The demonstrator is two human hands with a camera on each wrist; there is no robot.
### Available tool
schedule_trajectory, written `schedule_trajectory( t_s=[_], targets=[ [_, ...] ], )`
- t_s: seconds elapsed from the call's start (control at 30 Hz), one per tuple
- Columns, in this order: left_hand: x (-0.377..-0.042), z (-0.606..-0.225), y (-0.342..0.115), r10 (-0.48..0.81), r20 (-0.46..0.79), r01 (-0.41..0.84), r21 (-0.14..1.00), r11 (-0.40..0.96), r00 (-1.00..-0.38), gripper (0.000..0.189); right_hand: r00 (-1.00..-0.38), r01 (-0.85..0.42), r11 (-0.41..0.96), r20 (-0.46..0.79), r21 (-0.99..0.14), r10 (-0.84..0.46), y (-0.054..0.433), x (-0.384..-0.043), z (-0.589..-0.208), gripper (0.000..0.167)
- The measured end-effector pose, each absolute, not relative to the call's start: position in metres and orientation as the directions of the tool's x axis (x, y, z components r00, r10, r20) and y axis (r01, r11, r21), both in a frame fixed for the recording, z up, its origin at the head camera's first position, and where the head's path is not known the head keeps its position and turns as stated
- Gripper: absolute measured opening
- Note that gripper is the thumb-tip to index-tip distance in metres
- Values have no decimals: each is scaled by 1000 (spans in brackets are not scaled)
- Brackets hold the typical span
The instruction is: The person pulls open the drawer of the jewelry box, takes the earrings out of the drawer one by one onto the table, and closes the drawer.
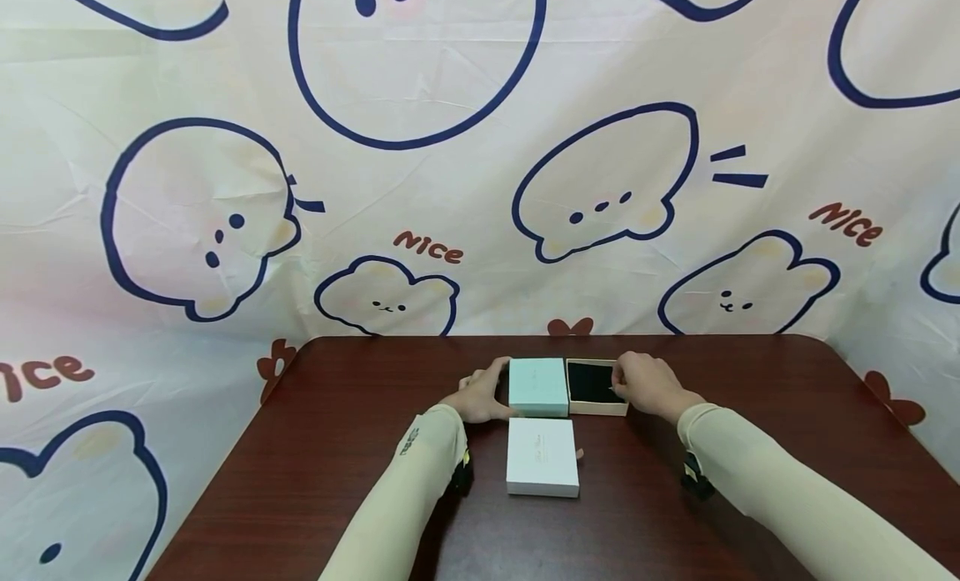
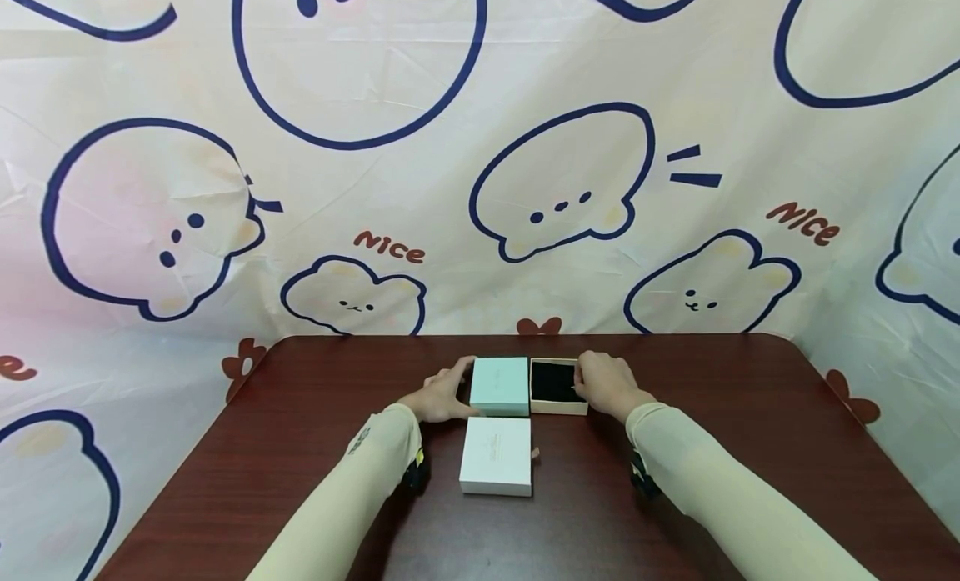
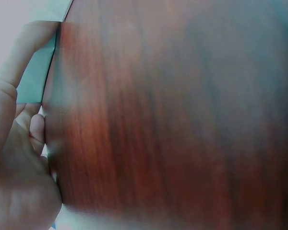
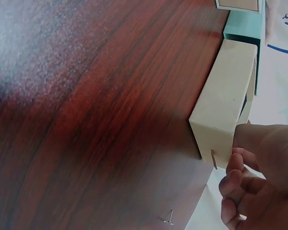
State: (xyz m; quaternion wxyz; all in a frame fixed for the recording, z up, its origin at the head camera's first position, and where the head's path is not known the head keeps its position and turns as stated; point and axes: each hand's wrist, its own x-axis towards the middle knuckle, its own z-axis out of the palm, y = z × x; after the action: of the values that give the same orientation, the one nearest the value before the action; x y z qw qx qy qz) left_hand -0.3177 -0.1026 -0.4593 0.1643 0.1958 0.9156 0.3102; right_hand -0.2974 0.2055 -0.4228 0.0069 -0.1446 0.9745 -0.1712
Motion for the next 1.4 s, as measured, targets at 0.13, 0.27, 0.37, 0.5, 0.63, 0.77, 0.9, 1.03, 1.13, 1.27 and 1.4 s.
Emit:
schedule_trajectory(
  t_s=[0.13, 0.27, 0.37, 0.5, 0.63, 0.77, 0.9, 1.03, 1.13, 1.27, 1.4],
  targets=[
    [-318, -460, -103, 458, -184, 252, 633, 732, -870, 101, -956, -288, 898, 39, -332, -292, 205, -296, -422, 14],
    [-317, -460, -103, 460, -177, 258, 632, 730, -870, 102, -955, -292, 899, 40, -327, -295, 205, -297, -422, 13],
    [-318, -460, -103, 462, -175, 260, 634, 729, -869, 102, -956, -288, 901, 35, -323, -293, 205, -297, -422, 13],
    [-319, -460, -103, 465, -175, 262, 633, 728, -868, 102, -957, -283, 902, 33, -327, -288, 205, -296, -421, 13],
    [-318, -460, -103, 463, -176, 264, 627, 733, -869, 102, -956, -285, 896, 37, -341, -290, 205, -297, -421, 13],
    [-319, -460, -102, 462, -172, 266, 625, 733, -870, 101, -956, -283, 891, 36, -356, -290, 205, -297, -421, 14],
    [-319, -461, -102, 463, -171, 265, 630, 730, -870, 101, -956, -284, 889, 39, -360, -289, 205, -297, -421, 14],
    [-319, -461, -102, 465, -169, 264, 635, 726, -869, 102, -957, -283, 892, 44, -352, -287, 205, -297, -421, 13],
    [-319, -461, -103, 465, -168, 264, 637, 724, -869, 102, -957, -284, 896, 45, -343, -286, 205, -297, -421, 12],
    [-319, -461, -103, 463, -176, 256, 640, 724, -869, 102, -956, -289, 900, 52, -327, -288, 205, -297, -420, 12],
    [-319, -461, -102, 461, -184, 248, 642, 725, -868, 102, -956, -291, 905, 54, -311, -288, 206, -297, -421, 14]
  ],
)
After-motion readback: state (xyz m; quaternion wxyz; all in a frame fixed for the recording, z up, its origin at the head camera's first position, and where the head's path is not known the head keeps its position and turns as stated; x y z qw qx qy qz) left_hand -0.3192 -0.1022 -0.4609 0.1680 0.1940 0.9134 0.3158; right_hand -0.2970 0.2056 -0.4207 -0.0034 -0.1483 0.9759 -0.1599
